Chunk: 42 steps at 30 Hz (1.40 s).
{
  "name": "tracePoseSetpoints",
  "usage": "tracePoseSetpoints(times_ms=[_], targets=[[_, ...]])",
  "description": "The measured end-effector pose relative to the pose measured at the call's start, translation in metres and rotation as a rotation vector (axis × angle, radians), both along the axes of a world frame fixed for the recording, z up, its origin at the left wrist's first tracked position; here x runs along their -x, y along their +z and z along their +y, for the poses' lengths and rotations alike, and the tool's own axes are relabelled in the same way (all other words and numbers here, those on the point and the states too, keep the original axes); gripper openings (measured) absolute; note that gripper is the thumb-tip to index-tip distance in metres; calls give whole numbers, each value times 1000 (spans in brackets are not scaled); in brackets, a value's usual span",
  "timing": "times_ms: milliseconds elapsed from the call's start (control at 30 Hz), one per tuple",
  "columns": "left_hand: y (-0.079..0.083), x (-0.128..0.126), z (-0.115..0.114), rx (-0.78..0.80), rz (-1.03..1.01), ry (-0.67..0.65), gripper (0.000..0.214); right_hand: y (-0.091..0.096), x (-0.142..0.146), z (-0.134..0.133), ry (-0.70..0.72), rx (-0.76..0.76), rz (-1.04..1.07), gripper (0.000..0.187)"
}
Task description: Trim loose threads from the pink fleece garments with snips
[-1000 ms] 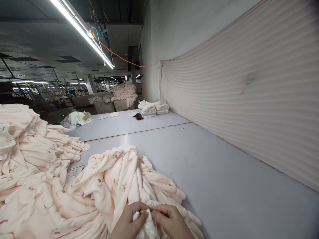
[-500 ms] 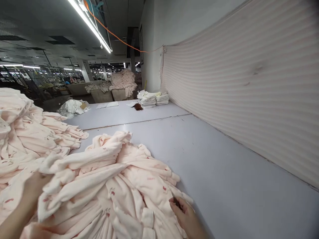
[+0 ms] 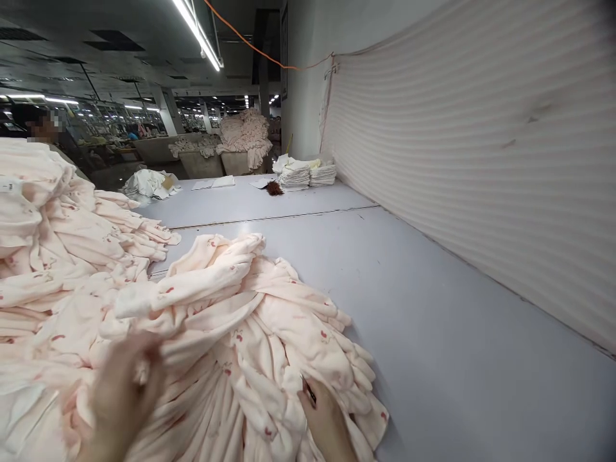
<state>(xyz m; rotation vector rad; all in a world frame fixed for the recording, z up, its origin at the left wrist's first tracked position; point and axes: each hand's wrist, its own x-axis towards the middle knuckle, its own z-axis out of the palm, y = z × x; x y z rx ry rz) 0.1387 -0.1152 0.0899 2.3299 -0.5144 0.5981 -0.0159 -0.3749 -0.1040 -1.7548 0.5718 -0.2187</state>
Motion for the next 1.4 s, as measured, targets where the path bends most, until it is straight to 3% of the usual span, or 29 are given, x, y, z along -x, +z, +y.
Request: tracePoseSetpoints(times_ms=[67,133,200,267,400,533,600,700,733,800,867,900,967,1033,1100,1167,1200,1300,1400], targets=[[-46,47,-41,-25,470,-340,30,6,-4,2,18,-37,-38,23],[-89,77,-82,89,969,-451,48,10,-3,7,53,-85,-80,28],[-117,86,-111,265,1184,-425,51,11,3,15,87,-129,-115,35],[-127,81,-120,350,1195,-393,45,8,11,22,85,-156,-130,44],[-109,68,-101,460,1119,-376,34,0,21,29,-28,-132,-115,44],[-87,71,-82,667,1228,-454,28,13,11,32,-107,-66,-162,47],[-88,75,-77,776,1267,-451,29,24,1,32,-30,-203,-164,43],[-103,77,-67,868,1267,-374,36,39,-12,31,51,-379,-86,26],[-108,77,-62,812,1244,-346,36,42,-14,30,57,-380,-70,20],[-115,76,-54,523,1077,-282,30,51,-14,26,71,-336,-74,14],[-112,76,-50,176,713,-225,23,61,-11,22,98,-286,-96,8],[-106,75,-51,43,523,-227,29,67,-10,20,127,-237,-117,7],[-89,72,-60,-107,318,-337,55,79,-7,17,220,-105,-185,8],[-71,68,-74,-197,424,-521,51,85,-7,17,295,1,-267,11],[-59,63,-88,-243,619,-570,26,84,-6,19,250,13,-298,11],[-55,61,-97,-220,729,-491,6,75,-5,21,126,-19,-257,26],[-56,61,-99,-176,734,-455,4,69,-5,22,83,-38,-226,29],[-68,67,-99,4,687,-477,13,61,-3,22,38,-109,-191,18],[-83,75,-97,174,764,-476,23,68,-3,18,-7,-115,-206,21]])
